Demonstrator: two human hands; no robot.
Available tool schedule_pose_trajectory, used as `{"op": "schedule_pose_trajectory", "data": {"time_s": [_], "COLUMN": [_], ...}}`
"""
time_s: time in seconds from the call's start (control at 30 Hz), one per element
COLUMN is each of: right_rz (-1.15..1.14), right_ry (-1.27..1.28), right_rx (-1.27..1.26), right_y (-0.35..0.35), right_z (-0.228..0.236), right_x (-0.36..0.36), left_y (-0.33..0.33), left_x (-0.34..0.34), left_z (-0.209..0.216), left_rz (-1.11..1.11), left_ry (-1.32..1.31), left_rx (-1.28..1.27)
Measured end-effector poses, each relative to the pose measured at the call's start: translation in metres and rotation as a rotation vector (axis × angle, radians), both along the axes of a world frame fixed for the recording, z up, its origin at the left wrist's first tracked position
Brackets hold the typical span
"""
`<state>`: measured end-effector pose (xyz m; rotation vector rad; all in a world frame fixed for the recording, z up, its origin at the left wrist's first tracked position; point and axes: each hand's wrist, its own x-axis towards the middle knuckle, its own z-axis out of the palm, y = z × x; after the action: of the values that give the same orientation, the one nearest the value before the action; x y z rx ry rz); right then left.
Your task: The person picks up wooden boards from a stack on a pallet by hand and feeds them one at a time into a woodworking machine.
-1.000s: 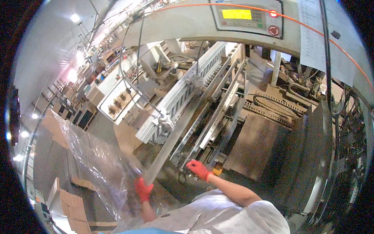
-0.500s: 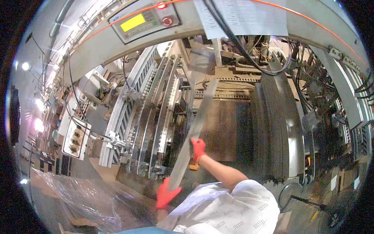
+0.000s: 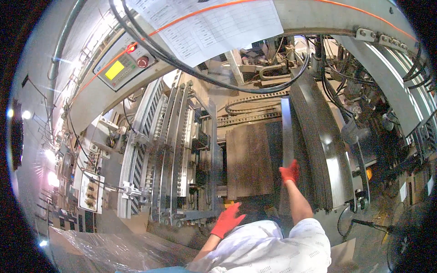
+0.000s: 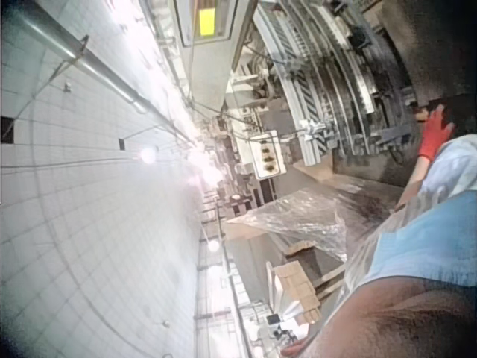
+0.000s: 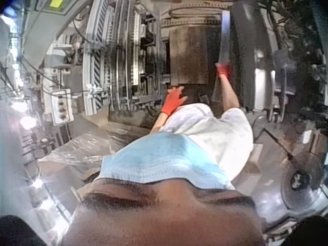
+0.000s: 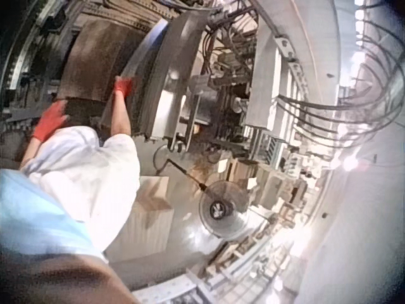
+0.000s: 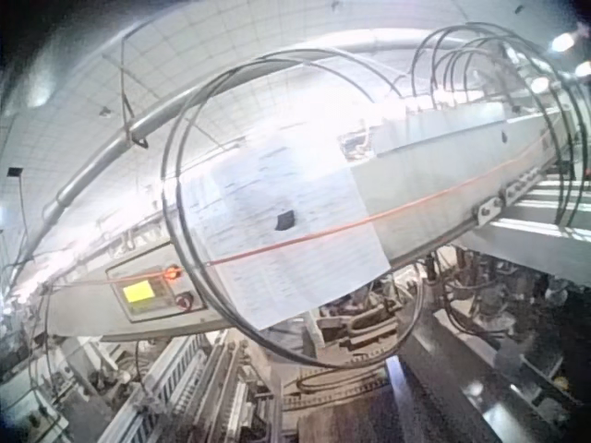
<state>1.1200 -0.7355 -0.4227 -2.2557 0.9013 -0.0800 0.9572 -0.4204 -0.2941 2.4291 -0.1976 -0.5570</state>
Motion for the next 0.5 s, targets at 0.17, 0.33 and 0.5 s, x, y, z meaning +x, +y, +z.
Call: {"op": "schedule_pose_trajectory", "data": {"time_s": [0.17,0.33,0.5], "right_rz": [-0.114,0.42,0.303], "right_ry": [-0.025,0.142,0.331], "right_rx": [-0.374,-0.637,-0.136], "right_y": [-0.065,-0.147,-0.086], "right_z": [-0.082,-0.177,-0.18], "right_x": [-0.024,-0.03,0.02], "left_y": [0.032,0.031,0.072], "left_x": [-0.039,-0.064,-0.109], "left_z": [-0.021,-0.019,-0.006], "left_rz": [0.015,0.16,0.589], "left_ry": [0.019,0.197,0.049], "left_rx": [0.247,0.225,0.17]}}
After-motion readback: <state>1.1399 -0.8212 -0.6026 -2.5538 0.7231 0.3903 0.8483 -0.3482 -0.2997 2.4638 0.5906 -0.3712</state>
